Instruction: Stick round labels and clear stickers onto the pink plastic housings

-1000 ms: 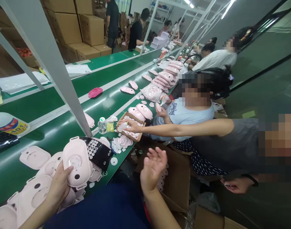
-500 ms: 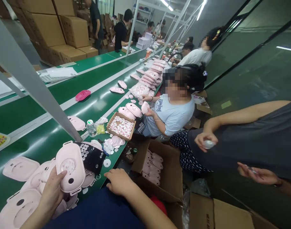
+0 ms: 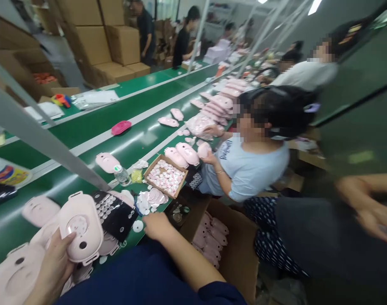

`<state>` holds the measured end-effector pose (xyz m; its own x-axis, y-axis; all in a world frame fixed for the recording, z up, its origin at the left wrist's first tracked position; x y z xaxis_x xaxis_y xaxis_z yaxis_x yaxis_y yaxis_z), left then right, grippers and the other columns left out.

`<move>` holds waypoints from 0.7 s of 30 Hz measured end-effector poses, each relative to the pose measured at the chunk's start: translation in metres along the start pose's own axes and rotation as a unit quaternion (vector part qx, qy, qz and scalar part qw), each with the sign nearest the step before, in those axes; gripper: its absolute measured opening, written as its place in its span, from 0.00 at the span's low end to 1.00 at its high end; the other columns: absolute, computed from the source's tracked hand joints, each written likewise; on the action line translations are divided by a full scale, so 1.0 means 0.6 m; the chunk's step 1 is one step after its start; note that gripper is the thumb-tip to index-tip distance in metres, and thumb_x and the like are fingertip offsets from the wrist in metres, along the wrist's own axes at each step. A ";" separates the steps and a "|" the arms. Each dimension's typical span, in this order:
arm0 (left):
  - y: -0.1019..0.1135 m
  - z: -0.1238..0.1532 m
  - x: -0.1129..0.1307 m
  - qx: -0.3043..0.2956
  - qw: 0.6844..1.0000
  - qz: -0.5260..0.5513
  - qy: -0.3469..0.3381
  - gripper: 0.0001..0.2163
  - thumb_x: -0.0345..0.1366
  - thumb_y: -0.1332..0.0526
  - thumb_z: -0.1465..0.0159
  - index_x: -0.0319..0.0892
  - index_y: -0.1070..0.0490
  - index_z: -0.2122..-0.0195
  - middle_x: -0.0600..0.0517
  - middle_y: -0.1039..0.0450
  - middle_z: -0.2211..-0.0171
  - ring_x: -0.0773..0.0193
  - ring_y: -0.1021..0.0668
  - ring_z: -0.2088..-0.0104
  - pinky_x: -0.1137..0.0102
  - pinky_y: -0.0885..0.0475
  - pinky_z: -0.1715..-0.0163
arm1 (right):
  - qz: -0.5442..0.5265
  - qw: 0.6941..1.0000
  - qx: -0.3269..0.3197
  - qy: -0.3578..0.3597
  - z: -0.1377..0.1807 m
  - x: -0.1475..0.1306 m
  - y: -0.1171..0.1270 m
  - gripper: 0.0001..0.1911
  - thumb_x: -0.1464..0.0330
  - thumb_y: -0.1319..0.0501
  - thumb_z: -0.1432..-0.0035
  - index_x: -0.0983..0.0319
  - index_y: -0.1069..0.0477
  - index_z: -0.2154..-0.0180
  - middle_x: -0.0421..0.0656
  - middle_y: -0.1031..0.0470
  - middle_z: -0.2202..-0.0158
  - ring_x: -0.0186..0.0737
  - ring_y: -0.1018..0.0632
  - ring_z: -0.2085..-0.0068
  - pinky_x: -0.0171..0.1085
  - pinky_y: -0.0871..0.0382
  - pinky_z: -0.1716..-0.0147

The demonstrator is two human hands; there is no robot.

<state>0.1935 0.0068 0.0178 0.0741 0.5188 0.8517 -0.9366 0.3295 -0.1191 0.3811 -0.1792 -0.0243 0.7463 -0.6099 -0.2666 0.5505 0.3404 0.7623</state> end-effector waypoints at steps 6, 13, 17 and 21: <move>-0.046 0.048 -0.002 0.076 0.997 -0.001 -0.029 0.33 0.36 0.31 0.46 0.50 0.33 0.37 0.47 0.26 0.42 0.49 0.24 0.42 0.57 0.26 0.42 | 0.009 0.996 0.062 -0.055 -0.071 0.138 0.043 0.17 0.70 0.48 0.34 0.61 0.25 0.49 0.55 0.22 0.49 0.54 0.22 0.49 0.46 0.31 0.54; -0.087 0.088 -0.014 0.137 0.990 0.005 -0.027 0.35 0.36 0.29 0.48 0.48 0.33 0.37 0.47 0.28 0.40 0.45 0.28 0.39 0.55 0.28 0.41 | 0.000 0.988 0.133 -0.072 -0.189 0.258 0.069 0.22 0.71 0.50 0.32 0.60 0.29 0.41 0.52 0.27 0.42 0.50 0.27 0.44 0.44 0.35 0.48; -0.096 0.108 -0.023 0.149 0.988 0.006 -0.028 0.36 0.37 0.29 0.49 0.46 0.33 0.37 0.45 0.25 0.43 0.44 0.26 0.41 0.54 0.27 0.42 | -0.008 0.989 0.146 -0.024 -0.243 0.252 0.060 0.20 0.67 0.47 0.32 0.57 0.30 0.41 0.49 0.28 0.41 0.49 0.29 0.41 0.44 0.37 0.45; -0.097 0.117 -0.027 0.154 0.988 0.007 -0.025 0.37 0.38 0.28 0.49 0.46 0.34 0.36 0.45 0.25 0.44 0.45 0.23 0.44 0.55 0.27 0.42 | -0.012 0.988 0.152 -0.015 -0.265 0.235 0.046 0.19 0.69 0.46 0.32 0.58 0.28 0.43 0.51 0.29 0.40 0.51 0.30 0.39 0.47 0.38 0.42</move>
<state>0.2230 -0.0763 0.0466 0.0505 0.4800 0.8758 -0.9977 0.0636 0.0227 0.5612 -0.1421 -0.1347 0.7205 -0.6375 -0.2729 0.4263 0.0968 0.8994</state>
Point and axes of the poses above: each hand's wrist, its own z-axis away from the middle knuckle, its own y-axis out of the back of the hand, x = y × z, the point moved 1 cm from there along -z, towards the middle knuckle
